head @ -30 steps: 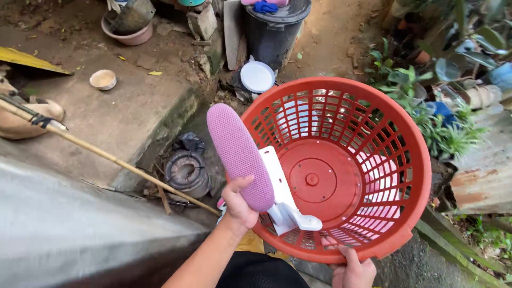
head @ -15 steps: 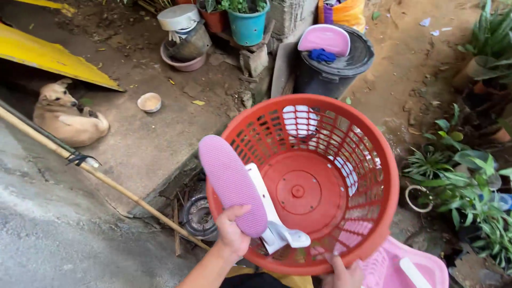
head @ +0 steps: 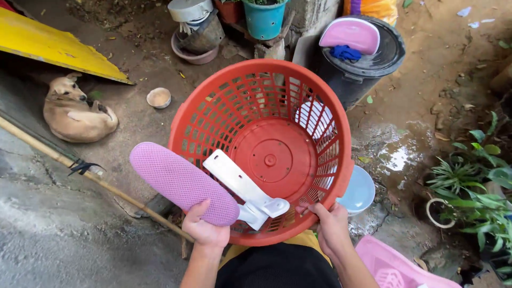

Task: The recorder is washing white and pink plastic parts from a chair or piece of furniture in a bucket of water outdoors.

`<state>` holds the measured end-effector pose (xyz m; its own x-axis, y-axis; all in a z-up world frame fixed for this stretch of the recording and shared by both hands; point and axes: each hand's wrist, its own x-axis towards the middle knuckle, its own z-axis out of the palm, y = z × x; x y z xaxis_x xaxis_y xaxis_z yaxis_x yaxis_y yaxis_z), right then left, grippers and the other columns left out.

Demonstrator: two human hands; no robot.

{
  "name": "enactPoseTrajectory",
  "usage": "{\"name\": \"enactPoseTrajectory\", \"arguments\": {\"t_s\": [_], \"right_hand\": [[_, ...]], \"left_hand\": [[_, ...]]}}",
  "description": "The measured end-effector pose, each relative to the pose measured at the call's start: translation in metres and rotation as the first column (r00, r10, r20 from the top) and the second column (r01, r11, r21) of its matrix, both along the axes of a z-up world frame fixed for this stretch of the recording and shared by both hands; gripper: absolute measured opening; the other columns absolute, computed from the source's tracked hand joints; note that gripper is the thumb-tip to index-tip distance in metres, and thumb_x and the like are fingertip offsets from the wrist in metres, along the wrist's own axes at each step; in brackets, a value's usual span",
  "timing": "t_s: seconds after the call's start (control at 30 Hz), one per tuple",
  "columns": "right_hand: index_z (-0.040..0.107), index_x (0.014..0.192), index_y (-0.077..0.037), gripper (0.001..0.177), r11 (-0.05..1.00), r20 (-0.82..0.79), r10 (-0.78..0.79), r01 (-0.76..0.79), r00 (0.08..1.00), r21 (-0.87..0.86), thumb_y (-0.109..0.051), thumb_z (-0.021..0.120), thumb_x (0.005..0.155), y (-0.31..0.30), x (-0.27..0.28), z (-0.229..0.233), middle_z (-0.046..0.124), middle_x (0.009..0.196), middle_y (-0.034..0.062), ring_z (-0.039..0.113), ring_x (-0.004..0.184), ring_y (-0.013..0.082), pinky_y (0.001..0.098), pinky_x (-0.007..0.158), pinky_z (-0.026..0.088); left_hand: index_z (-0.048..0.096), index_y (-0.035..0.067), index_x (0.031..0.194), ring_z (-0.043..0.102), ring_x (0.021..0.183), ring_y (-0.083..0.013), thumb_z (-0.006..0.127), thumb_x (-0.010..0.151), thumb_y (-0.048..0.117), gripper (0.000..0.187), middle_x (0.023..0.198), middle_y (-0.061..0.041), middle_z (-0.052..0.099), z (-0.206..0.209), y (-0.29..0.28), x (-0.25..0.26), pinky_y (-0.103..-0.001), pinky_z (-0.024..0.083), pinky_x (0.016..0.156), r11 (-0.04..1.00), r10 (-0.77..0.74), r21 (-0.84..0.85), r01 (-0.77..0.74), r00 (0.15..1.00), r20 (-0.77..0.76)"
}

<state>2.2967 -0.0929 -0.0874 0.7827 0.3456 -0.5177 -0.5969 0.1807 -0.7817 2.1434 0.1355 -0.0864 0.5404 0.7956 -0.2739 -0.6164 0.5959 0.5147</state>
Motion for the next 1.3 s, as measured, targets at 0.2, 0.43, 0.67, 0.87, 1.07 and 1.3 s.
{"name": "enactPoseTrajectory", "arguments": {"t_s": [0.2, 0.43, 0.67, 0.87, 1.07, 1.3], "right_hand": [[0.064, 0.104, 0.009, 0.02, 0.997, -0.048, 0.064, -0.066, 0.997, -0.033, 0.001, 0.056, 0.088, 0.031, 0.07, -0.051, 0.074, 0.091, 0.0186, 0.074, 0.08, 0.028, 0.0432, 0.063, 0.063], [0.064, 0.101, 0.008, 0.02, 0.993, -0.251, -0.062, 0.035, 0.966, -0.113, -0.003, 0.058, 0.086, 0.047, 0.163, -0.101, 0.073, 0.086, 0.0186, 0.073, 0.072, 0.0286, 0.0426, 0.061, 0.061], [0.061, 0.098, 0.009, 0.017, 0.948, -0.337, -0.292, 0.224, 0.895, -0.225, -0.002, 0.057, 0.085, 0.042, 0.207, -0.096, 0.069, 0.086, 0.02, 0.071, 0.075, 0.0329, 0.0498, 0.068, 0.066], [0.06, 0.095, 0.009, 0.016, 0.856, -0.275, -0.508, 0.442, 0.817, -0.268, -0.001, 0.061, 0.083, 0.029, 0.21, -0.118, 0.068, 0.083, 0.0186, 0.07, 0.073, 0.0308, 0.0477, 0.07, 0.064], [0.063, 0.093, 0.007, 0.013, 0.702, -0.201, -0.706, 0.633, 0.679, -0.327, -0.003, 0.063, 0.084, 0.039, 0.207, -0.123, 0.069, 0.084, 0.0187, 0.07, 0.073, 0.0291, 0.0441, 0.065, 0.061], [0.062, 0.096, 0.007, 0.014, 0.448, -0.197, -0.894, 0.817, 0.403, -0.363, 0.001, 0.062, 0.084, 0.087, 0.172, -0.128, 0.071, 0.084, 0.021, 0.068, 0.069, 0.0299, 0.0417, 0.058, 0.052]], "left_hand": [[0.06, 0.008, 0.126, 0.064, 0.107, -0.0299, 0.061, 0.072, 0.009, 0.054, 0.111, -0.006, 0.066, -0.005, 0.027, 0.078, -0.047, 0.05, 0.097, 0.996, 0.086, -0.023, -0.09, 0.985, -0.146], [0.061, 0.003, 0.121, 0.065, 0.102, -0.0314, 0.061, 0.076, 0.011, 0.046, 0.108, -0.01, 0.067, -0.042, 0.073, 0.19, -0.048, 0.051, 0.092, 0.997, -0.035, -0.071, 0.022, 0.979, -0.199], [0.061, 0.004, 0.119, 0.065, 0.102, -0.0305, 0.061, 0.078, 0.012, 0.042, 0.108, -0.01, 0.067, -0.036, 0.096, 0.267, -0.047, 0.052, 0.092, 0.986, -0.154, -0.09, 0.142, 0.978, -0.144], [0.061, 0.002, 0.119, 0.064, 0.101, -0.0323, 0.064, 0.077, 0.016, 0.044, 0.108, -0.013, 0.066, -0.018, 0.11, 0.339, -0.048, 0.051, 0.092, 0.928, -0.373, -0.071, 0.366, 0.918, -0.133], [0.059, -0.002, 0.119, 0.06, 0.092, -0.0355, 0.072, 0.074, 0.029, 0.056, 0.098, -0.018, 0.061, 0.0, 0.13, 0.418, -0.049, 0.049, 0.086, 0.76, -0.649, 0.072, 0.646, 0.761, 0.013], [0.054, 0.006, 0.11, 0.053, 0.092, -0.0291, 0.076, 0.072, 0.035, 0.053, 0.093, -0.011, 0.051, 0.028, 0.179, 0.509, -0.049, 0.043, 0.092, 0.495, -0.868, 0.135, 0.859, 0.479, 0.133]]}}
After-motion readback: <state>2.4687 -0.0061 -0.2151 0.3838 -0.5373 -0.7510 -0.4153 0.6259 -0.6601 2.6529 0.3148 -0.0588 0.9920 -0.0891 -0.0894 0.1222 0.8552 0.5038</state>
